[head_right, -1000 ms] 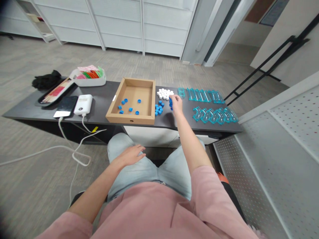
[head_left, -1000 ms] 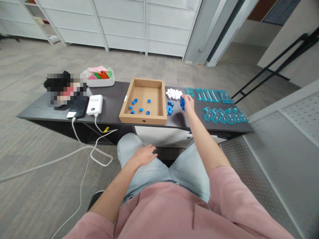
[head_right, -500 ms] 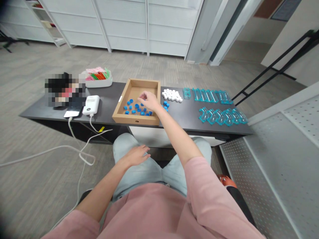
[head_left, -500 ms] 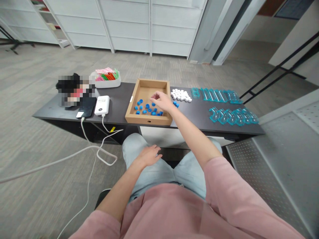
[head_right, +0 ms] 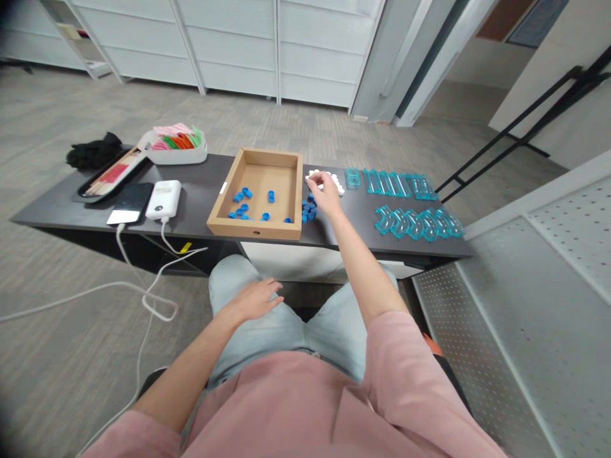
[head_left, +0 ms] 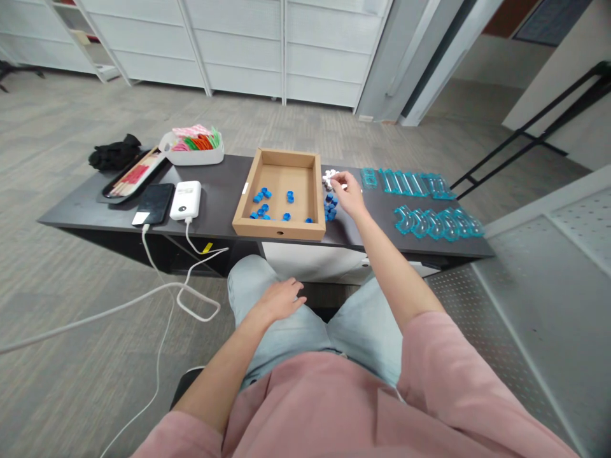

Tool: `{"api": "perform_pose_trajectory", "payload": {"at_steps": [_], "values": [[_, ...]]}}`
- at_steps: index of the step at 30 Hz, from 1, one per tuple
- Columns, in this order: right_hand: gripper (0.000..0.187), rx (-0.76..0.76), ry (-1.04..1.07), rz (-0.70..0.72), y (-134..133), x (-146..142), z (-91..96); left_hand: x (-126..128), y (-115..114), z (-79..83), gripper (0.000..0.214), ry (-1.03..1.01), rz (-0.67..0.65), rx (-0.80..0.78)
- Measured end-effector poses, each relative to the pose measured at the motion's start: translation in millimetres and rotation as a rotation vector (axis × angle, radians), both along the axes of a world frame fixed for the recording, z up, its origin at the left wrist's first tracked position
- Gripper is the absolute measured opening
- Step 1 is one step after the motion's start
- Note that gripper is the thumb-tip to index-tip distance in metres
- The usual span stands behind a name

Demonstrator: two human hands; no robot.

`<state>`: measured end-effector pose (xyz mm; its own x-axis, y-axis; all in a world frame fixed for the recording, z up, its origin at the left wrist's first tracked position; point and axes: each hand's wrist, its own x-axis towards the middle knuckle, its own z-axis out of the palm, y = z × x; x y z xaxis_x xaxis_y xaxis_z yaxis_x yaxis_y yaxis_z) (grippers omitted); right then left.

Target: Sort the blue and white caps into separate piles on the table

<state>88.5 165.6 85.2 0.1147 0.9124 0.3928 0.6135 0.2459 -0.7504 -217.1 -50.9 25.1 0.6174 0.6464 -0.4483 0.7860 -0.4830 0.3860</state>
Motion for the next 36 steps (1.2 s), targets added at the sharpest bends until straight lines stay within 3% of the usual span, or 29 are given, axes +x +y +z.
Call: {"api": "perform_pose_trajectory", "payload": {"at_steps": [6,9,23,31,36], "values": [[0.097,-0.196,-0.426,0.281,-30,35,-24.5,-2,1,-4.1,0.050,-0.013,0.026,-0.007],[0.105,-0.244,-0.513,0.320,-34,29,-30.6,-3,2,-6.4,0.052,-0.011,0.026,-0.002],[0.036,-0.125,-0.614,0.239,-49,7,-37.1,-2,1,-1.6,0.050,0.023,0.029,-0.024],[0.025,-0.155,-0.586,0.085,-59,1,-38.1,-1,1,1.4,0.049,0.034,0.018,-0.014],[0.025,-0.123,-0.599,0.107,-55,4,-42.2,0,1,2.0,0.050,0.047,0.017,-0.013]]}}
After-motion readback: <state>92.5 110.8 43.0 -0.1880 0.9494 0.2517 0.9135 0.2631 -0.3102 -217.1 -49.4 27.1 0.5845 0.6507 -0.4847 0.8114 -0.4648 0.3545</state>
